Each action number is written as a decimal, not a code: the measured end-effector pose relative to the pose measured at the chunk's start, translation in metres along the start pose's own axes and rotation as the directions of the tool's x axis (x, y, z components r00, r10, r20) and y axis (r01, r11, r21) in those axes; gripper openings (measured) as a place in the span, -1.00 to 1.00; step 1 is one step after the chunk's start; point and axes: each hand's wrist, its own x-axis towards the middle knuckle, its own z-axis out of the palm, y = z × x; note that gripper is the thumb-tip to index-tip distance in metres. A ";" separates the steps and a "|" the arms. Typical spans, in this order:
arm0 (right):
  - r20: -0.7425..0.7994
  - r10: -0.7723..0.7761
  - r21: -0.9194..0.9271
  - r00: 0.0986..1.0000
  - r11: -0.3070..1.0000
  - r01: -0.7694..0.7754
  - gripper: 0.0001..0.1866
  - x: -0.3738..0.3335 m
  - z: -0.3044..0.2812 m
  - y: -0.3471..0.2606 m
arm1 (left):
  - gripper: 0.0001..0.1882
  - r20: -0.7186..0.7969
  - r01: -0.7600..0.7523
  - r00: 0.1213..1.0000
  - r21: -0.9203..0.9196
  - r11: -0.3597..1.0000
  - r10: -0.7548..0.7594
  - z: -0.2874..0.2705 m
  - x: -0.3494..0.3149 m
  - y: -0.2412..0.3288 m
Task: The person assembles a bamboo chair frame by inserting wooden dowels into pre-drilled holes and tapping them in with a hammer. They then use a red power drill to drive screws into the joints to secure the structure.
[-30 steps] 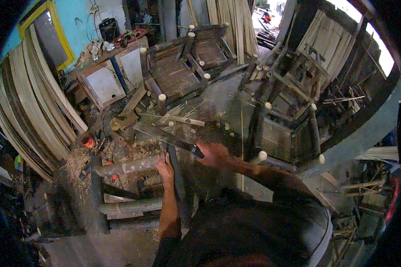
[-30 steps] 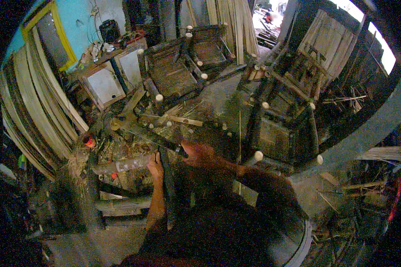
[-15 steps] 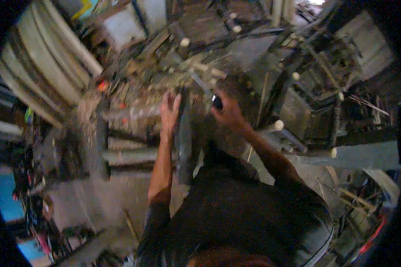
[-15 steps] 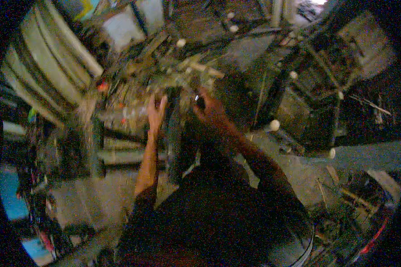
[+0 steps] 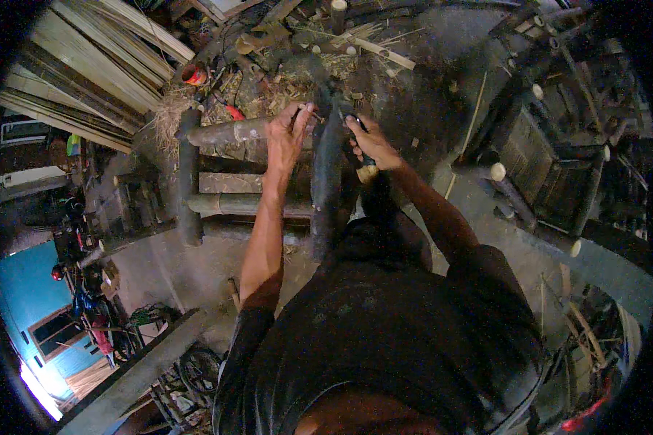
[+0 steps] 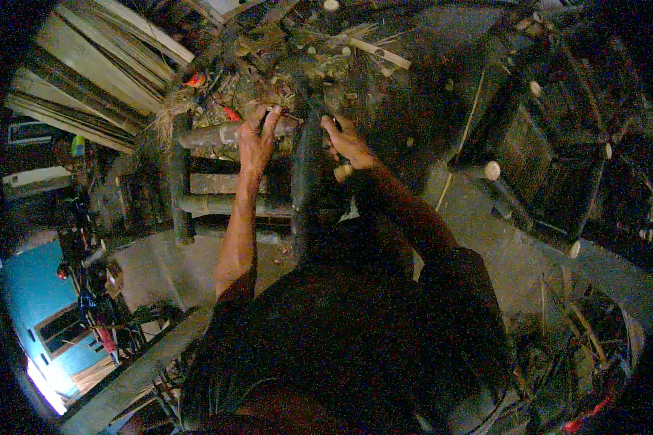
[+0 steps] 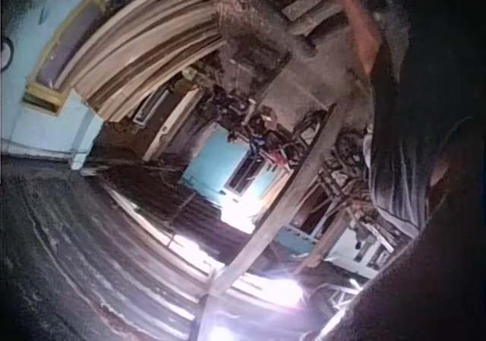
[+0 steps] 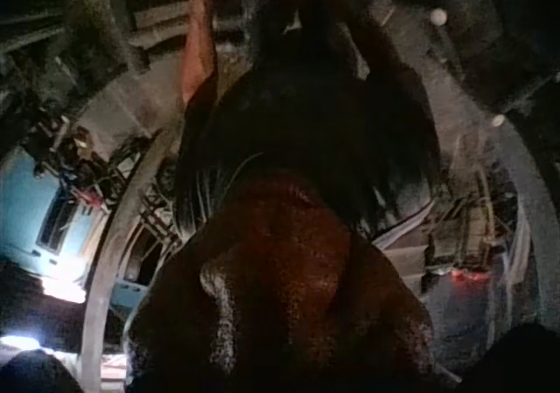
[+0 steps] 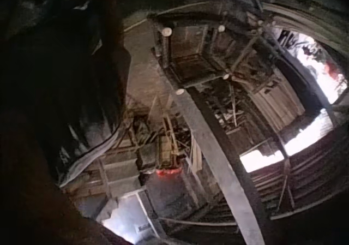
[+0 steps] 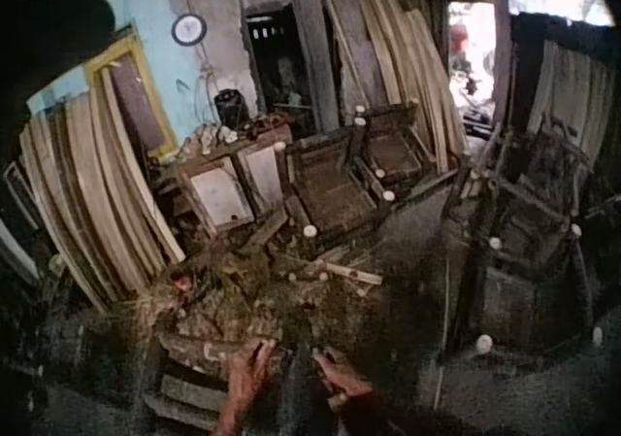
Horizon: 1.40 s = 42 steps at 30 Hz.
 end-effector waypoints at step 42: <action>0.148 0.033 -0.212 0.988 0.977 -0.001 -0.50 -0.006 -0.026 -0.003 | -0.81 -0.269 0.039 0.961 -0.083 0.996 -0.060 0.010 -0.057 -0.037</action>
